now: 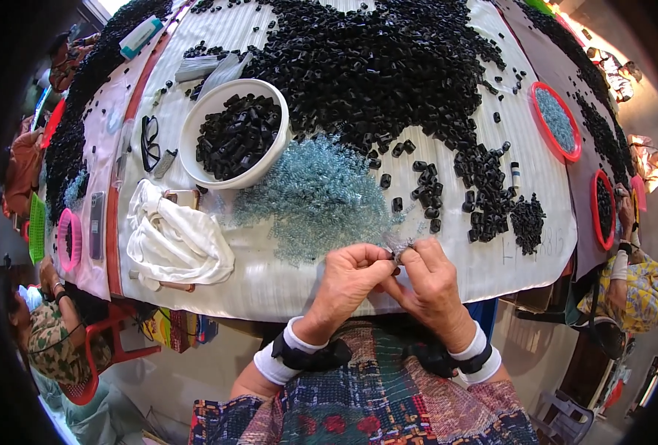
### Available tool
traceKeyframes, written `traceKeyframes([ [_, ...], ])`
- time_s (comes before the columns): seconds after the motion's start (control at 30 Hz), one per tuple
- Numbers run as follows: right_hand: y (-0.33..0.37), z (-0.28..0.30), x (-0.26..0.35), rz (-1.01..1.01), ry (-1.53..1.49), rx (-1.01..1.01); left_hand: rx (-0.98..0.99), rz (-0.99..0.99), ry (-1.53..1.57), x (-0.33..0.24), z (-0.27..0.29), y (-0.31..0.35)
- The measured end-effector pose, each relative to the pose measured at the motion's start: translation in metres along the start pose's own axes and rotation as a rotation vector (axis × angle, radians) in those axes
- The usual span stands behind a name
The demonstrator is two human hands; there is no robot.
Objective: The recorder sorts and organizes small black plastic shoe components at a large communal work table.
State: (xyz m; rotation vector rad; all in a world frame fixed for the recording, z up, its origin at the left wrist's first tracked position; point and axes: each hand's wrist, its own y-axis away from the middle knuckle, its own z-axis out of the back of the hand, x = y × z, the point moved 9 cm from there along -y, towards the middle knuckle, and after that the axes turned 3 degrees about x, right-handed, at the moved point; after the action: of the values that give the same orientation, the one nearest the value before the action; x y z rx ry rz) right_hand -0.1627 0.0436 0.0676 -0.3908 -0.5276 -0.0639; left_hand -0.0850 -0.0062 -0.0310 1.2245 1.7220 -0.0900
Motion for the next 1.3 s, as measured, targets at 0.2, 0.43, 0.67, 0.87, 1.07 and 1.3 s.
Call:
traceKeyframes([
  [0.2, 0.002, -0.003, -0.001, -0.024, 0.002, 0.037, -0.006, -0.01, -0.035, -0.002, 0.0, 0.0],
  [0.43, 0.001, 0.004, -0.007, -0.017, -0.022, -0.019, 0.032, -0.051, -0.045, -0.003, -0.004, -0.001],
  [0.67, -0.001, 0.006, -0.011, -0.041, -0.049, -0.056, 0.025, -0.006, -0.005, -0.001, 0.007, -0.003],
  [0.87, 0.004, 0.001, -0.009, -0.017, -0.077, -0.095, 0.055, -0.001, -0.022, 0.0, 0.005, -0.003],
  [1.07, 0.004, 0.006, -0.004, 0.007, -0.075, -0.125, 0.068, -0.02, -0.065, -0.002, 0.004, -0.001],
  [1.3, 0.006, 0.015, 0.002, 0.035, -0.052, -0.095, 0.114, -0.005, -0.078, -0.001, -0.005, 0.004],
])
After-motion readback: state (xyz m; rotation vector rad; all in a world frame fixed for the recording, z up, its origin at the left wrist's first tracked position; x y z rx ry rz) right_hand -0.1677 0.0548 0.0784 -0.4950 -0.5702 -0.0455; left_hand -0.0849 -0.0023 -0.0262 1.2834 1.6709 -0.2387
